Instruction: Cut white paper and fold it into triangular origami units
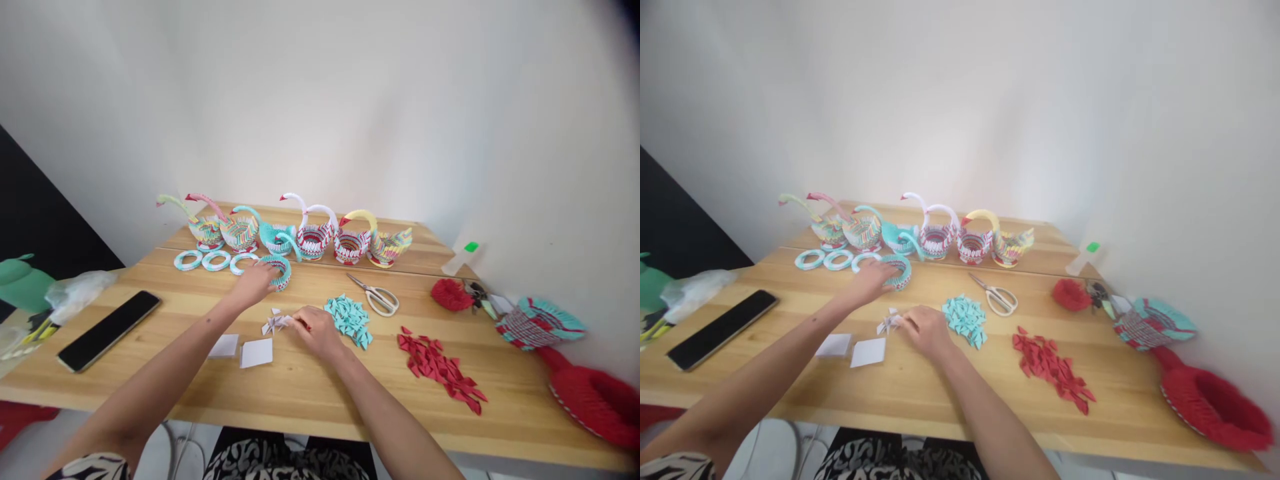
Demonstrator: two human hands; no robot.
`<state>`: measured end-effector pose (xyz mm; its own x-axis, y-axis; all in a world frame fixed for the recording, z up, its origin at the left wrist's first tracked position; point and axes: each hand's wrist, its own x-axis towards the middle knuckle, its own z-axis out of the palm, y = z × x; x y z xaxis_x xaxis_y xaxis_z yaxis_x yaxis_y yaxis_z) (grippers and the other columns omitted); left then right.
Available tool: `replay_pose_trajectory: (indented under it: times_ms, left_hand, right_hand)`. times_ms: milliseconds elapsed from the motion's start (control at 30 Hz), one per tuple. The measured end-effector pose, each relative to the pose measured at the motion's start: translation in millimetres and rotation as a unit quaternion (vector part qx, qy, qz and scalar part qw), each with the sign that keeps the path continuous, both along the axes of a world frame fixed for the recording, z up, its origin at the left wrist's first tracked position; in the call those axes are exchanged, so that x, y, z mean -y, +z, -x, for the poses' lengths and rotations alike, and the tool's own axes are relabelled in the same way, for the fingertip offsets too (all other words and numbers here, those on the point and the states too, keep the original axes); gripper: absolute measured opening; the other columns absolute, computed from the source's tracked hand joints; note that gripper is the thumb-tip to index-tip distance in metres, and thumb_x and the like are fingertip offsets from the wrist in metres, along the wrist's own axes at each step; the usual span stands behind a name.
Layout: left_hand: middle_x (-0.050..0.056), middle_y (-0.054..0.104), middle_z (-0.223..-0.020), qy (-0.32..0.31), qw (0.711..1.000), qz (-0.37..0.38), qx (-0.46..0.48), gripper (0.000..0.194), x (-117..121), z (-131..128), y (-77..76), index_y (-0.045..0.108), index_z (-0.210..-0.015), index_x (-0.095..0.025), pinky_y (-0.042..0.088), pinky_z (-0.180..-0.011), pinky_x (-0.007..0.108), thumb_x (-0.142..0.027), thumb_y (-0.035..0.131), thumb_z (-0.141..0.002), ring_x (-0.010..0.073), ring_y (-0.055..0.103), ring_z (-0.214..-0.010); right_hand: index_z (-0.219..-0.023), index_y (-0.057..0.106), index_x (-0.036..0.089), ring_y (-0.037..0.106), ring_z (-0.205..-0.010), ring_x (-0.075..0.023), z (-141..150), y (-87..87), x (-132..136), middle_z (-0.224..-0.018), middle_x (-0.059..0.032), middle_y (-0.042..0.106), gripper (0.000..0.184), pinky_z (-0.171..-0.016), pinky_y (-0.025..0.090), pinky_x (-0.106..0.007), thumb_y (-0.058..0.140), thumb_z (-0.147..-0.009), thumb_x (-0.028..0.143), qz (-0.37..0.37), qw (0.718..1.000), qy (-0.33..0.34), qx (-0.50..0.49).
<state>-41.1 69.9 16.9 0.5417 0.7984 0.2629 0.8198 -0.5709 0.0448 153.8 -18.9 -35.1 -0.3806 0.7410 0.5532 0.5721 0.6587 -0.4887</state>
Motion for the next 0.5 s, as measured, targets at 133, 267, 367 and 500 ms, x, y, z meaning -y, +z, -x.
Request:
replay_pose_trajectory:
  times_ms: [133, 267, 367, 500]
  left_hand:
    - [0.01, 0.068, -0.095, -0.003, 0.999, 0.013, -0.034, 0.02, -9, -8, -13.0, 0.063, -0.097, -0.018, 0.037, -0.091, 0.037, -0.025, 0.06, -0.078, 0.0239, 0.06, -0.093]
    - [0.011, 0.069, -0.088, -0.016, 0.999, 0.008, -0.043, 0.015, -8, -12, -14.8, 0.064, -0.091, -0.017, 0.034, -0.093, 0.039, -0.018, 0.054, -0.079, 0.0247, 0.06, -0.091]
    - [0.01, 0.069, -0.088, -0.021, 0.999, -0.002, -0.032, 0.017, -8, -15, -15.6, 0.063, -0.091, -0.017, 0.032, -0.096, 0.041, -0.013, 0.051, -0.079, 0.0241, 0.06, -0.091]
    - [0.01, 0.069, -0.092, -0.026, 1.0, 0.006, -0.016, 0.018, -13, -16, -18.0, 0.062, -0.094, -0.017, 0.031, -0.097, 0.042, -0.015, 0.053, -0.079, 0.0239, 0.06, -0.092]
  right_hand:
    - [-0.072, 0.063, 0.019, 0.055, -0.06, -0.0125, 0, -1.5, -1, -0.066, -0.0023, 0.064, 0.029, -0.06, 0.037, -0.024, 0.049, -0.09, 0.037, -0.01, 1.0, -0.002, 0.006]
    - [-0.072, 0.062, 0.019, 0.055, -0.06, -0.012, 1, 0.5, -1, -0.065, -0.0019, 0.064, 0.029, -0.059, 0.036, -0.023, 0.049, -0.09, 0.036, -0.017, 1.0, 0.006, 0.01]
    - [-0.071, 0.062, 0.018, 0.055, -0.059, -0.0117, 1, 2.0, 0, -0.064, -0.0019, 0.063, 0.03, -0.059, 0.036, -0.023, 0.048, -0.09, 0.037, -0.024, 1.0, 0.005, 0.013]
    - [-0.071, 0.062, 0.018, 0.054, -0.058, -0.0112, 0, 1.3, 0, -0.064, -0.0017, 0.063, 0.029, -0.058, 0.036, -0.023, 0.049, -0.09, 0.036, -0.027, 1.0, 0.009, 0.014]
